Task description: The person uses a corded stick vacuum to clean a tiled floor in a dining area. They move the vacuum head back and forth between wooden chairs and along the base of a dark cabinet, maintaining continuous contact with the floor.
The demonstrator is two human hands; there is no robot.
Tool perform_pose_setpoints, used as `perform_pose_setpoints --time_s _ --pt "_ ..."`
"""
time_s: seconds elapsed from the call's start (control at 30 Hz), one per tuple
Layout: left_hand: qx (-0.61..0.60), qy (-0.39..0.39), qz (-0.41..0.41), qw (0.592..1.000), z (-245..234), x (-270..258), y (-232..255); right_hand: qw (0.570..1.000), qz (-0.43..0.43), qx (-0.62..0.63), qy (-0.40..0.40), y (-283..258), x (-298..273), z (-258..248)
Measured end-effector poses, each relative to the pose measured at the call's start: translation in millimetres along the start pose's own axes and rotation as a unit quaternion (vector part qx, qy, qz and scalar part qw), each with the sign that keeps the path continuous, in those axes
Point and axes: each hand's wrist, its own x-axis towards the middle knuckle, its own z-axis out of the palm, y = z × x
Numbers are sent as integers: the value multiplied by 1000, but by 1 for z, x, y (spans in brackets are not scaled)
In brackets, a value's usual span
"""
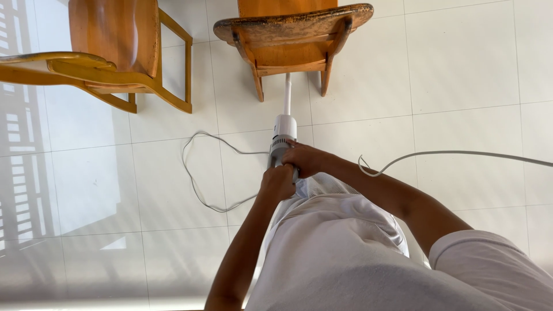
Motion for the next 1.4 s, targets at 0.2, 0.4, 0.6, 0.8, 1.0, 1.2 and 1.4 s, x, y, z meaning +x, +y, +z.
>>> perform_pose_setpoints --time_s 0.2,0.4,0.6,0.8,1.0,1.2,1.4 --pt "21 -15 12 1000 38 -44 7 999 -26 -26 22 -40 -23 41" --pt "25 -81 -2 996 39 -177 16 986 -140 20 83 -161 -31 75" --pt "9 -106 1 994 27 -263 33 966 -184 93 153 -241 -43 95" --pt "22 -57 46 997 60 -235 40 970 -154 84 168 -219 -66 96" --pt "40 -38 90 994 88 -209 54 971 -135 91 176 -218 -97 81" --pt "41 -71 118 990 46 -249 82 970 -108 121 182 -253 -113 63" --pt "51 -47 162 984 37 -225 103 969 -87 115 200 -242 -141 39"
